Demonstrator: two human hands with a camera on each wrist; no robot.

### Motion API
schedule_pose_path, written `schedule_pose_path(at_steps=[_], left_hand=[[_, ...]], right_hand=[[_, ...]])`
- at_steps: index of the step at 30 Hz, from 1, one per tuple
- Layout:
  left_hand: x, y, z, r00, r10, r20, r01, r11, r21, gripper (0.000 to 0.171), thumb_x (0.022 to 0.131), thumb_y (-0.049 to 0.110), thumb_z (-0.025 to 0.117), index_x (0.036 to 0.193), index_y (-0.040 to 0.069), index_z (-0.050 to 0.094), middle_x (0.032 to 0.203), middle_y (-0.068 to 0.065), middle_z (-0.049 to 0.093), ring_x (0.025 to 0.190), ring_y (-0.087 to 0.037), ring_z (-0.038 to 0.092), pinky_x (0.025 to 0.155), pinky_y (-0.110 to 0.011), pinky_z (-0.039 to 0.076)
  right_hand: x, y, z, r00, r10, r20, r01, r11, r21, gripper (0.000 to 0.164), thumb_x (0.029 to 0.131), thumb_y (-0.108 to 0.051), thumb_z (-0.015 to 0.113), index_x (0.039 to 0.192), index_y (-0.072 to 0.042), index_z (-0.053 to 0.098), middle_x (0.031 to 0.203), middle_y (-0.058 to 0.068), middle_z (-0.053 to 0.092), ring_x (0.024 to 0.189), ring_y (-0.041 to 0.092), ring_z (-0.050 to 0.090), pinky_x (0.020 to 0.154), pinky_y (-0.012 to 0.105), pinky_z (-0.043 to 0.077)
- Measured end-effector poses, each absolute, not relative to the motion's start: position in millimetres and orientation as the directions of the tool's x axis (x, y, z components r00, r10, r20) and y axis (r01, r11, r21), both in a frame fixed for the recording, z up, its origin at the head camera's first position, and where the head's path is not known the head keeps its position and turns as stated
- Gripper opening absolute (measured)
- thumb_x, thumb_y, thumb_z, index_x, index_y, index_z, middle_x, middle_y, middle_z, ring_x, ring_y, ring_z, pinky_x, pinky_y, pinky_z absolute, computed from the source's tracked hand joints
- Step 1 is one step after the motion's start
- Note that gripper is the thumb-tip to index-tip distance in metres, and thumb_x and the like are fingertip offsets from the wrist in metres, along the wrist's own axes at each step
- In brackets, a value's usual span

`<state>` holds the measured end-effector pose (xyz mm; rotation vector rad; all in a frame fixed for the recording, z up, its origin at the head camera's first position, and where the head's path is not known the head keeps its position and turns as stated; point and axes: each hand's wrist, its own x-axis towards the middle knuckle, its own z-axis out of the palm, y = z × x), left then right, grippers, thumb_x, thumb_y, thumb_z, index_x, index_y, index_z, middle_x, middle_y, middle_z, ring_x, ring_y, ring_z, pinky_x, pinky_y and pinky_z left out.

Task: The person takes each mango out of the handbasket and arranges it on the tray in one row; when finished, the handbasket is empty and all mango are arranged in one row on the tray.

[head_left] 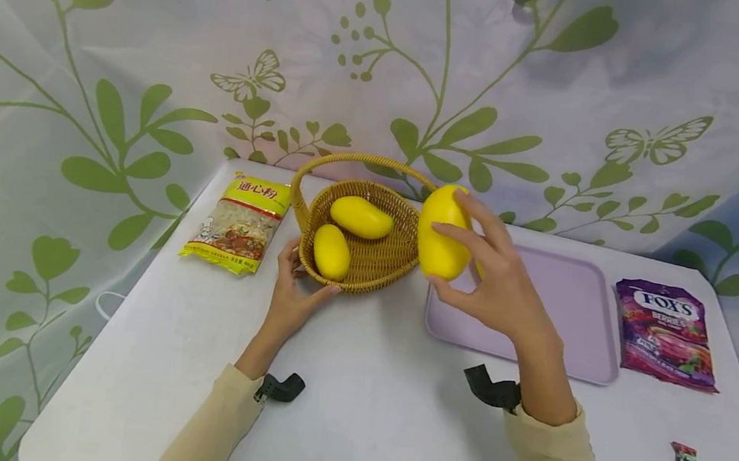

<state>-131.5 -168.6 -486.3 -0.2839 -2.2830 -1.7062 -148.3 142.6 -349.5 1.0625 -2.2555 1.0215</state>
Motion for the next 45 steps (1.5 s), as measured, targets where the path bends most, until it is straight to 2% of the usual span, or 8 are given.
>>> schedule_pose_path(at_steps=[4, 11, 17, 22, 25, 27, 29, 45], left_hand=[[-131.1, -168.3, -487.0, -0.943, -0.006, 0.332, 0.317, 0.282, 0.905, 0.097, 0.079, 0.004, 0.08, 0.15, -0.001, 0.015, 0.141, -0.024, 0.041, 0.122, -0.036, 0.045, 0.094, -0.059, 0.038], [-132.2, -167.1, -484.8, -0.94, 0.004, 0.34, 0.327, 0.283, 0.902, 0.097, 0.079, 0.004, 0.08, 0.15, -0.001, 0.015, 0.141, -0.025, 0.041, 0.122, -0.038, 0.044, 0.094, -0.06, 0.038], [-133.0, -167.6, -482.2, -0.943, 0.004, 0.332, 0.319, 0.286, 0.903, 0.098, 0.079, 0.005, 0.081, 0.15, -0.001, 0.015, 0.141, -0.026, 0.04, 0.122, -0.038, 0.044, 0.094, -0.059, 0.037], [-133.0, -168.3, -481.0, -0.942, 0.001, 0.336, 0.323, 0.287, 0.902, 0.097, 0.078, 0.003, 0.08, 0.15, -0.002, 0.015, 0.14, -0.027, 0.04, 0.119, -0.04, 0.044, 0.093, -0.059, 0.037], [-132.7, -168.7, -481.5, -0.941, -0.001, 0.338, 0.323, 0.291, 0.901, 0.097, 0.078, 0.003, 0.08, 0.15, -0.003, 0.015, 0.14, -0.026, 0.041, 0.118, -0.04, 0.044, 0.092, -0.058, 0.038], [-132.5, -169.1, -482.2, -0.941, -0.003, 0.337, 0.321, 0.295, 0.9, 0.097, 0.079, 0.004, 0.08, 0.15, -0.002, 0.015, 0.14, -0.025, 0.041, 0.119, -0.039, 0.045, 0.092, -0.056, 0.038], [-132.3, -169.5, -482.9, -0.942, -0.005, 0.336, 0.319, 0.301, 0.899, 0.098, 0.079, 0.005, 0.081, 0.15, -0.002, 0.015, 0.14, -0.024, 0.042, 0.119, -0.037, 0.045, 0.092, -0.055, 0.039], [-131.9, -169.3, -486.2, -0.944, -0.004, 0.331, 0.315, 0.293, 0.903, 0.097, 0.079, 0.004, 0.08, 0.151, -0.001, 0.015, 0.14, -0.025, 0.041, 0.122, -0.035, 0.045, 0.094, -0.058, 0.039]], right_hand=[[-160.9, 174.0, -357.5, -0.66, -0.42, 0.622, -0.742, 0.49, -0.457, 0.068, 0.063, 0.001, 0.086, 0.126, -0.009, 0.064, 0.154, 0.012, 0.036, 0.142, 0.034, 0.036, 0.106, 0.045, 0.044], [-183.4, 234.6, -383.3, -0.762, -0.341, 0.551, -0.633, 0.572, -0.521, 0.065, 0.064, 0.004, 0.083, 0.126, -0.006, 0.064, 0.155, 0.009, 0.037, 0.141, 0.033, 0.036, 0.108, 0.014, 0.029], [-193.5, 276.6, -410.2, -0.874, -0.268, 0.405, -0.477, 0.634, -0.609, 0.062, 0.07, 0.003, 0.08, 0.129, -0.006, 0.061, 0.156, 0.009, 0.034, 0.136, 0.041, 0.039, 0.095, 0.001, 0.028], [-192.9, 293.7, -431.9, -0.939, -0.235, 0.251, -0.343, 0.702, -0.624, 0.06, 0.076, -0.007, 0.08, 0.132, -0.008, 0.059, 0.158, 0.01, 0.032, 0.136, 0.045, 0.037, 0.099, 0.012, 0.034], [-192.5, 300.3, -442.6, -0.951, -0.232, 0.204, -0.309, 0.718, -0.624, 0.06, 0.076, -0.008, 0.08, 0.133, -0.007, 0.058, 0.158, 0.013, 0.031, 0.136, 0.047, 0.036, 0.106, 0.034, 0.042], [-192.3, 303.8, -448.4, -0.954, -0.238, 0.181, -0.298, 0.714, -0.634, 0.06, 0.076, -0.007, 0.08, 0.132, -0.006, 0.058, 0.158, 0.014, 0.031, 0.135, 0.048, 0.035, 0.102, 0.056, 0.042], [-191.7, 305.8, -453.3, -0.954, -0.252, 0.161, -0.295, 0.71, -0.64, 0.06, 0.076, -0.007, 0.079, 0.132, -0.005, 0.058, 0.158, 0.016, 0.03, 0.135, 0.05, 0.033, 0.096, 0.069, 0.038], [-178.9, 283.5, -467.2, -0.93, -0.339, 0.139, -0.347, 0.692, -0.633, 0.06, 0.079, -0.013, 0.081, 0.132, -0.004, 0.057, 0.154, 0.025, 0.028, 0.131, 0.051, 0.036, 0.094, 0.07, 0.039]])
